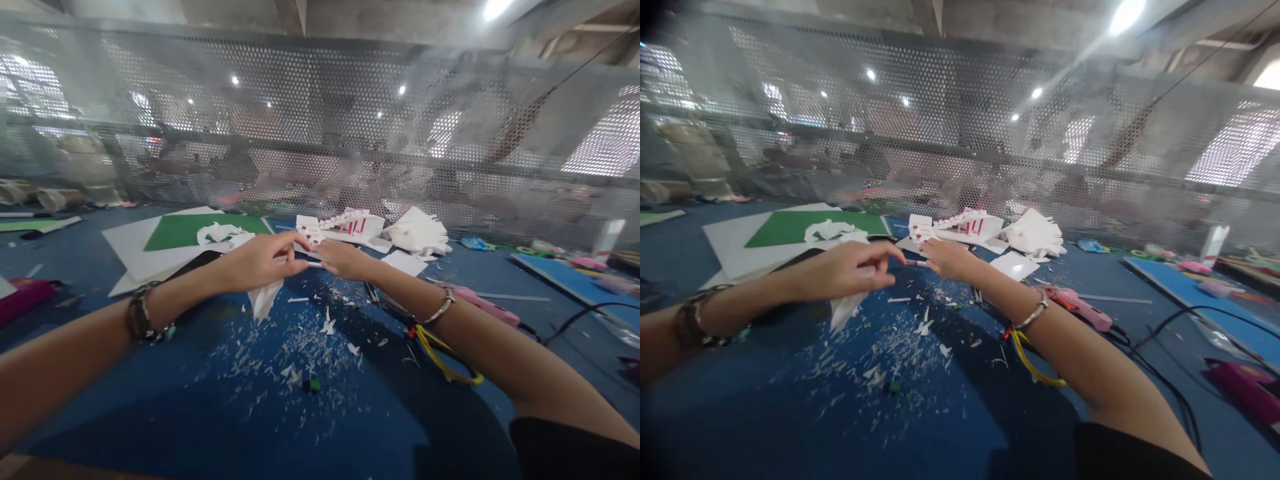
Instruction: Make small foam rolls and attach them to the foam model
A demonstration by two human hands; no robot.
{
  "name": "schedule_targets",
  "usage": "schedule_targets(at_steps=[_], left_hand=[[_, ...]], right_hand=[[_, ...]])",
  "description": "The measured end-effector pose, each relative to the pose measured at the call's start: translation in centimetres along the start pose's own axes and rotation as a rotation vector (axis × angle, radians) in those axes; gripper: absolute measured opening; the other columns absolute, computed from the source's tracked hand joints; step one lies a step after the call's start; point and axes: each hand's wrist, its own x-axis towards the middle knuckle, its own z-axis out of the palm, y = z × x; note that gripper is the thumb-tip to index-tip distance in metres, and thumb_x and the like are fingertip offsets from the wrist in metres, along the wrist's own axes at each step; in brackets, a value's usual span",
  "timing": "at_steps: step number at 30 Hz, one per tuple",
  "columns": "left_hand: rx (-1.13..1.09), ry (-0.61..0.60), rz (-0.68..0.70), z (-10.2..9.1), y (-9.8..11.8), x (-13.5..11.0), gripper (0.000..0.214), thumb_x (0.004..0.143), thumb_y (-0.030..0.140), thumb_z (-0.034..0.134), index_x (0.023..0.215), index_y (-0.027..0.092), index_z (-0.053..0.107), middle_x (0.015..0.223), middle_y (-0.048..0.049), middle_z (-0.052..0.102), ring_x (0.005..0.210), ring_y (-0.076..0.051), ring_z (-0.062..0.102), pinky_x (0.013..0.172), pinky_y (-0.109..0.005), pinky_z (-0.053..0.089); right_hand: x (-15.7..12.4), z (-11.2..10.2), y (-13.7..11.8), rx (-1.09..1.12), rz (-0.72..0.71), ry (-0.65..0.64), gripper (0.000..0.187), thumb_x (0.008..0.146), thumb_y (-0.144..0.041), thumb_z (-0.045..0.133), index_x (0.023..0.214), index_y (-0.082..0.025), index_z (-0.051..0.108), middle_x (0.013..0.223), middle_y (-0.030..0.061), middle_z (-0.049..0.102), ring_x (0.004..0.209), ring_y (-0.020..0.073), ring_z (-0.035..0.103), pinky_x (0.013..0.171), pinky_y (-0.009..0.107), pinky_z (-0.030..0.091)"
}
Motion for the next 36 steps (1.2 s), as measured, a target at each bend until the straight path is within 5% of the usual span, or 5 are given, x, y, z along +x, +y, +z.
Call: schedule_targets(at_steps=[5,13,21,27,36], left_hand=[[0.13,-0.326,0.409,4.8,2.3,-2.2,0.028,0.081,0.041,0.046,0.096,0.019,0.055,0.081,-0.0024,0.063,0.063,-0.014,0.058,0.05,-0.023,0.035],[0.292,-0.254,0.646,8.2,2.0,-3.1,0.015,0.085,0.019,0.043,0.072,0.019,0.05,0.063,0.0026,0.059,0.049,-0.012,0.051,0.043,-0.027,0.029],[0.389,-0.305,0.328,5.5,-3.4,1.3,0.014,0.084,0.022,0.045,0.084,0.018,0.059,0.079,-0.0023,0.067,0.066,-0.015,0.059,0.053,-0.024,0.034],[0.455,-0.405,0.094,4.7,-4.0,2.1,0.022,0.083,0.026,0.046,0.097,0.016,0.059,0.082,-0.008,0.068,0.065,-0.021,0.061,0.049,-0.024,0.031],[0.402,-0.022,0.024,3.7,-0.8,1.2,0.028,0.085,0.035,0.04,0.098,0.018,0.058,0.066,-0.0021,0.064,0.059,-0.018,0.059,0.049,-0.024,0.031]], right_hand=[[-4.5,-2.8,-0.5,0.019,-0.013,-0.061,0.024,0.082,-0.019,0.04,0.097,-0.013,0.057,0.096,0.0109,0.059,0.086,0.0189,0.053,0.075,0.031,0.039],[-12.4,-4.7,-1.8,0.084,0.142,-0.213,0.022,0.084,-0.026,0.036,0.089,-0.021,0.057,0.087,0.0067,0.06,0.075,0.0165,0.056,0.067,0.031,0.041],[-16.3,-3.1,-1.3,0.154,0.351,-0.333,0.028,0.084,-0.029,0.035,0.093,-0.015,0.057,0.092,0.0093,0.06,0.081,0.0205,0.057,0.074,0.035,0.044],[-17.3,-0.3,-1.4,-0.028,0.43,-0.172,0.026,0.084,-0.025,0.037,0.1,-0.014,0.054,0.098,0.0117,0.056,0.079,0.0208,0.058,0.069,0.034,0.045],[-16.5,-1.0,-3.4,-0.182,0.652,-0.275,0.024,0.074,-0.007,0.04,0.09,-0.016,0.056,0.082,0.0069,0.061,0.065,0.018,0.061,0.048,0.025,0.037]])
